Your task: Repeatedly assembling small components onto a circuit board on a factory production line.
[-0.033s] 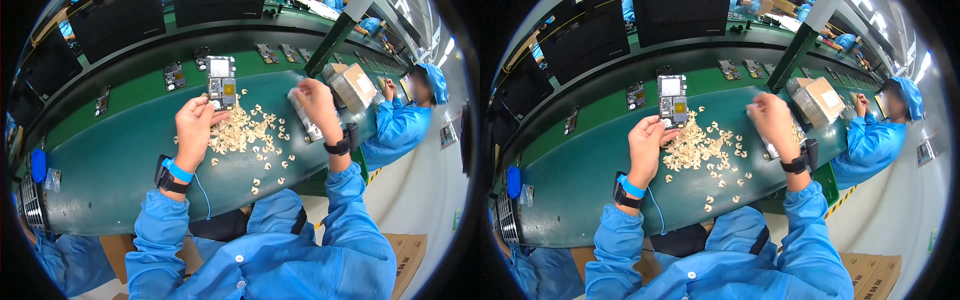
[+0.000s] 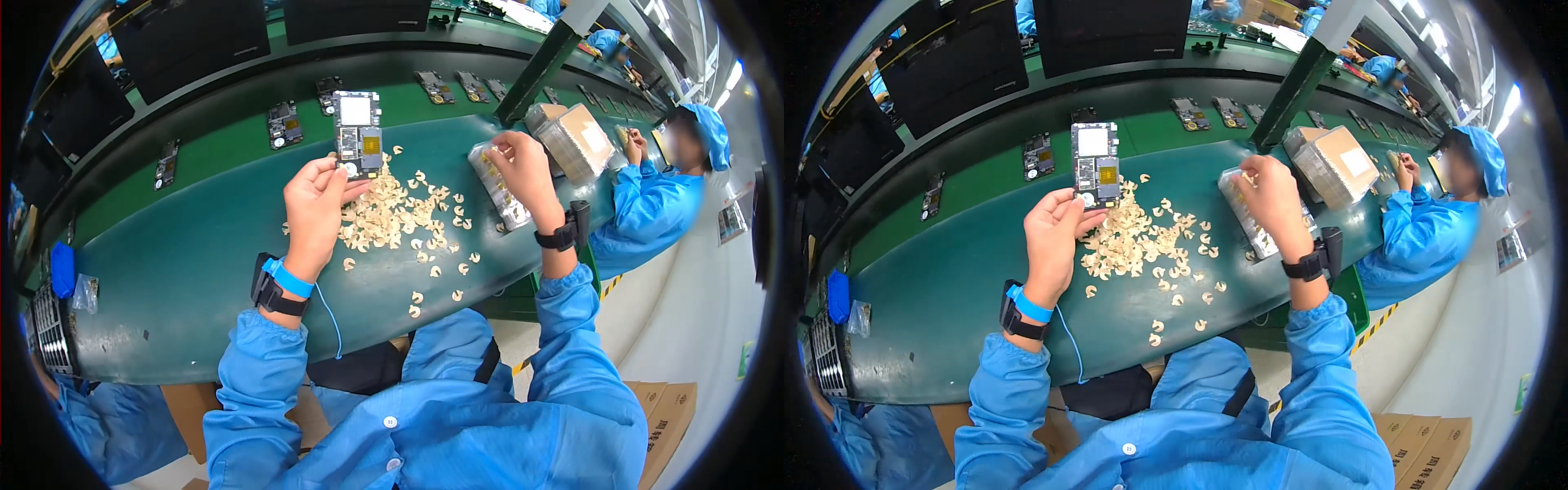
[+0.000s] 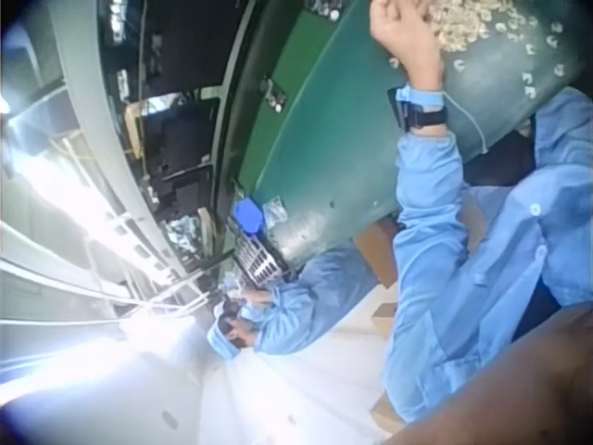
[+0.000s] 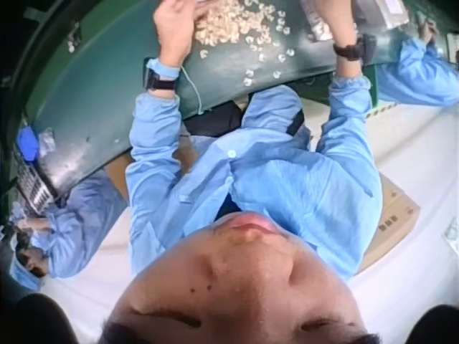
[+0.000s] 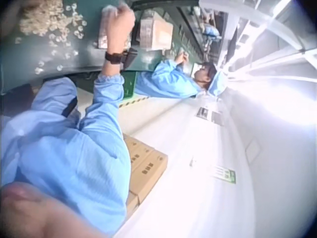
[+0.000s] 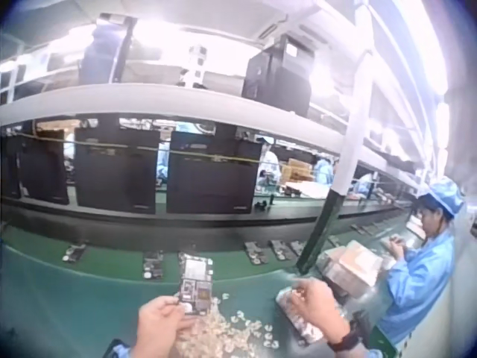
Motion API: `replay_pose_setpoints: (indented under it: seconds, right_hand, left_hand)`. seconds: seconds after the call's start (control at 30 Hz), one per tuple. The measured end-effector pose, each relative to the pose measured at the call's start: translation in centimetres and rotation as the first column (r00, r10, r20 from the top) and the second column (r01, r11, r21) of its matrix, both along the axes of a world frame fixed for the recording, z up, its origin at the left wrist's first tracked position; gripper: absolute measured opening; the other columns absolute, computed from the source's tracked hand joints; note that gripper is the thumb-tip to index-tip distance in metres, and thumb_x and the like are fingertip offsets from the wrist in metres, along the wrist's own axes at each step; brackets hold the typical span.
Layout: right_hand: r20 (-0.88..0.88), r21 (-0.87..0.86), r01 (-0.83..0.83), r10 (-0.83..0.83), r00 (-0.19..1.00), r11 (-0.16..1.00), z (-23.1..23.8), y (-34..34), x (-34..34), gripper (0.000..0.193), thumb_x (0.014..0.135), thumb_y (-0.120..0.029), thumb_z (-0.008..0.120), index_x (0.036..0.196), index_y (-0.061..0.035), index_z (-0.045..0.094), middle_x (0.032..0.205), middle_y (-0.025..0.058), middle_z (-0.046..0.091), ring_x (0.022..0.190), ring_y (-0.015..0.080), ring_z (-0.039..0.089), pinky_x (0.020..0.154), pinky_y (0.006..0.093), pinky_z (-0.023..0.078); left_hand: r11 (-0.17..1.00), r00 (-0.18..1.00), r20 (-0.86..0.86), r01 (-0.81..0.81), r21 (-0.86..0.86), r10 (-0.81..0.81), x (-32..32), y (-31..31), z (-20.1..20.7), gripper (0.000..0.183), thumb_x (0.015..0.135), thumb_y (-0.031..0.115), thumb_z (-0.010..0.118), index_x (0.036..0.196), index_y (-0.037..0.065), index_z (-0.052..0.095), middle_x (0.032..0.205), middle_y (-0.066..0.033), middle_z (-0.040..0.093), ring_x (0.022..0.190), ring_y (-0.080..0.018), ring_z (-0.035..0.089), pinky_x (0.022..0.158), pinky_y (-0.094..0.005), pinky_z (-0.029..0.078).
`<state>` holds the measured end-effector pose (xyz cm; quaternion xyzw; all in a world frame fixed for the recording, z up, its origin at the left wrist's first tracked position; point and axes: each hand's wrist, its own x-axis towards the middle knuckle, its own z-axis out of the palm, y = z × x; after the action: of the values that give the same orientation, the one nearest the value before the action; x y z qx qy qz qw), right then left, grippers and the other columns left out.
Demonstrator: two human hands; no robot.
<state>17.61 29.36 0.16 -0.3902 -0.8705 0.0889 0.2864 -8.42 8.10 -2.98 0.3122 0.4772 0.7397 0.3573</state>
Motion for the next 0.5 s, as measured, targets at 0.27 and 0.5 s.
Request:
replay_pose_setpoints:
  seconds: [0.27, 0.5]
  right_hand:
    - [0.041, 0.083, -0.163, 0.160, 0.986, 0.983, -1.6, 0.5, 1.5, 0.015, 0.092, -0.006, 0.067, 0.099, 0.0038, 0.074, 0.093, 0.0195, 0.065, 0.091, 0.0399, 0.064, 0.082, 0.0467, 0.052]
    - [-0.293, -0.299, -0.348, 0.261, 0.920, 0.889, 1.1, -3.7, -1.9, 0.014, 0.097, -0.006, 0.066, 0.103, 0.0034, 0.074, 0.090, 0.0118, 0.070, 0.079, 0.0216, 0.069, 0.072, 0.0350, 0.053]
  left_hand:
    - [0.983, 0.971, -0.154, -0.172, 0.070, 0.181, 0.0, 0.4, -1.3, 0.033, 0.105, -0.002, 0.052, 0.136, -0.013, 0.053, 0.120, -0.0215, 0.070, 0.105, -0.0226, 0.073, 0.091, -0.0334, 0.064]
    - [0.999, 0.952, -0.302, -0.030, 0.036, 0.039, 0.1, -0.1, -1.6, 0.019, 0.105, 0.001, 0.056, 0.117, -0.009, 0.068, 0.114, -0.0129, 0.071, 0.101, -0.0172, 0.071, 0.091, -0.0332, 0.062]
